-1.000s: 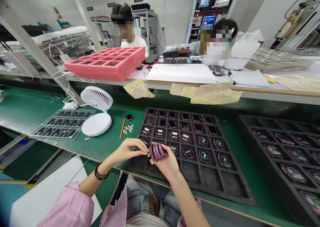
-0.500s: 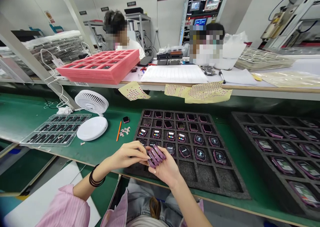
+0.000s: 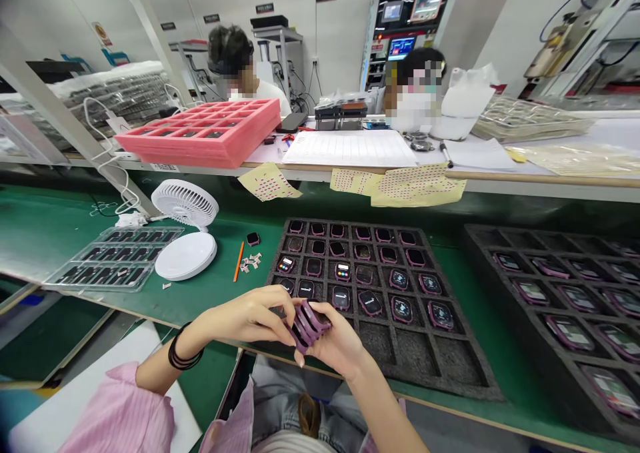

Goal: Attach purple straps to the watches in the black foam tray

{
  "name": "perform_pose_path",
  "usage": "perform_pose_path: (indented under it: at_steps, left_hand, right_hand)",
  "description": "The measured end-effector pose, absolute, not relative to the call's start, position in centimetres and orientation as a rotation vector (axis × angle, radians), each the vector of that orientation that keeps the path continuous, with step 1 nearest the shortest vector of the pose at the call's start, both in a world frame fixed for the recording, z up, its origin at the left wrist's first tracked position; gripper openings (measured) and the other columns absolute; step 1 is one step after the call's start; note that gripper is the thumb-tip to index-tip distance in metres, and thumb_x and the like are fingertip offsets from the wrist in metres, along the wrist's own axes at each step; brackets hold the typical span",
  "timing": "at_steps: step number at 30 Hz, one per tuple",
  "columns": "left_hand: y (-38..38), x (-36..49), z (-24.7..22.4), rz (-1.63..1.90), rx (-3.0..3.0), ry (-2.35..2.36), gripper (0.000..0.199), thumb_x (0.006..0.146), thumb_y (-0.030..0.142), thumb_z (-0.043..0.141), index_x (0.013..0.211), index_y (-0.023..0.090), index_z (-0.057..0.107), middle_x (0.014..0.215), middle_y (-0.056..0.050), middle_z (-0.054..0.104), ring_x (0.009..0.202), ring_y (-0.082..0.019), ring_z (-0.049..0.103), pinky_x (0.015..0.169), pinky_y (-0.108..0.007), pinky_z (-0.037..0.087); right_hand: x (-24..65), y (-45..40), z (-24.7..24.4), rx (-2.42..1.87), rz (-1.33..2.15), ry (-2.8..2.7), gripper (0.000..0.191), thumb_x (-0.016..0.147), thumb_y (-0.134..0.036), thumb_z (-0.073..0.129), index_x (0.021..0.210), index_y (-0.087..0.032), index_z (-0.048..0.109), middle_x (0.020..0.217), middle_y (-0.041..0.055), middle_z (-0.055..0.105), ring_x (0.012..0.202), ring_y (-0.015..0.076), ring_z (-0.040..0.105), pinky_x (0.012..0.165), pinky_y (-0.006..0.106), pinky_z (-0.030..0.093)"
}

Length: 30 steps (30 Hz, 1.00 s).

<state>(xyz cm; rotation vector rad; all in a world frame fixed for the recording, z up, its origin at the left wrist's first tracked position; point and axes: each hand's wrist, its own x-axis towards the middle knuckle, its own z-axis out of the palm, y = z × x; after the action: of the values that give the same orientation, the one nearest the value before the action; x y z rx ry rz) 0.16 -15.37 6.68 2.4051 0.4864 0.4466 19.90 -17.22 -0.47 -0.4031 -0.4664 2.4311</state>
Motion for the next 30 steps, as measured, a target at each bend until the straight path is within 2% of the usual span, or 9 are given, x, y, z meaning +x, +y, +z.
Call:
perform_pose_path:
  at_steps: [4, 8, 12, 15, 20, 24, 26, 30]
  left_hand:
    - [-15.0, -0.2, 5.8, 0.454, 2.319, 0.451, 0.021, 0.088, 0.034, 0.057, 0.088, 0.023, 0.075, 0.097, -0.008, 0.063, 0.093, -0.017, 0.056, 0.088, -0.028, 0.043]
    - [-14.8, -0.4, 4.6, 0.513, 2.099, 0.476, 0.028, 0.082, 0.043, 0.061, 0.077, 0.018, 0.072, 0.087, -0.006, 0.058, 0.084, -0.015, 0.056, 0.081, -0.025, 0.047]
    - [-14.8, -0.8, 3.7, 0.533, 2.084, 0.547, 0.025, 0.077, 0.038, 0.069, 0.072, 0.015, 0.059, 0.086, -0.004, 0.054, 0.086, -0.015, 0.054, 0.082, -0.027, 0.046]
    - [-14.8, -1.2, 3.2, 0.503, 2.153, 0.605, 0.027, 0.077, 0.035, 0.070, 0.073, 0.017, 0.051, 0.088, -0.003, 0.054, 0.086, -0.015, 0.052, 0.078, -0.025, 0.044]
    - [-15.2, -1.2, 2.0, 0.455, 2.230, 0.662, 0.028, 0.078, 0.038, 0.067, 0.074, 0.017, 0.049, 0.085, -0.002, 0.053, 0.079, -0.013, 0.050, 0.072, -0.023, 0.041]
    - [-14.3, -2.1, 0.8, 0.470, 2.120, 0.695, 0.030, 0.075, 0.040, 0.070, 0.074, 0.017, 0.052, 0.082, -0.002, 0.056, 0.078, -0.014, 0.053, 0.071, -0.023, 0.043]
    - [-13.1, -3.5, 0.4, 0.513, 2.067, 0.850, 0.029, 0.074, 0.041, 0.071, 0.075, 0.017, 0.056, 0.083, -0.003, 0.059, 0.078, -0.015, 0.056, 0.069, -0.023, 0.044]
    - [-10.3, -7.0, -0.9, 0.738, 1.989, 1.722, 0.019, 0.087, 0.033, 0.055, 0.085, 0.017, 0.062, 0.088, -0.006, 0.062, 0.077, -0.017, 0.060, 0.070, -0.026, 0.045]
  right_hand:
    - [19.6, -17.3, -0.7, -0.443, 2.416, -0.495, 0.022, 0.082, -0.032, 0.054, 0.091, -0.014, 0.064, 0.076, 0.0055, 0.069, 0.062, 0.0187, 0.064, 0.043, 0.028, 0.051]
    - [19.0, -17.5, -1.0, -0.623, 2.366, -0.544, 0.023, 0.081, -0.031, 0.056, 0.091, -0.012, 0.065, 0.073, 0.0072, 0.070, 0.059, 0.0191, 0.063, 0.042, 0.028, 0.051]
    - [18.6, -17.7, -1.2, -0.731, 2.279, -0.576, 0.026, 0.079, -0.030, 0.059, 0.098, -0.013, 0.064, 0.075, 0.0082, 0.071, 0.060, 0.0211, 0.065, 0.042, 0.029, 0.051]
    - [18.1, -17.9, -1.4, -0.688, 2.284, -0.608, 0.026, 0.080, -0.032, 0.059, 0.093, -0.011, 0.066, 0.077, 0.0105, 0.071, 0.067, 0.0243, 0.068, 0.041, 0.028, 0.051]
    - [17.3, -18.3, -2.5, -0.705, 2.245, -0.638, 0.027, 0.081, -0.033, 0.059, 0.095, -0.010, 0.065, 0.079, 0.0116, 0.071, 0.076, 0.0269, 0.069, 0.041, 0.027, 0.051]
    - [16.9, -18.3, -3.0, -0.725, 2.252, -0.589, 0.036, 0.080, -0.033, 0.059, 0.108, -0.011, 0.060, 0.081, 0.0120, 0.072, 0.079, 0.0293, 0.070, 0.040, 0.028, 0.050]
    - [17.0, -18.1, -2.8, -0.681, 2.254, -0.555, 0.044, 0.081, -0.034, 0.056, 0.120, -0.014, 0.054, 0.085, 0.0130, 0.072, 0.083, 0.0310, 0.070, 0.040, 0.028, 0.049]
    - [17.9, -17.6, -2.0, -0.655, 2.212, -0.544, 0.054, 0.084, -0.035, 0.051, 0.134, -0.016, 0.040, 0.095, 0.0169, 0.071, 0.090, 0.0327, 0.068, 0.043, 0.029, 0.048]
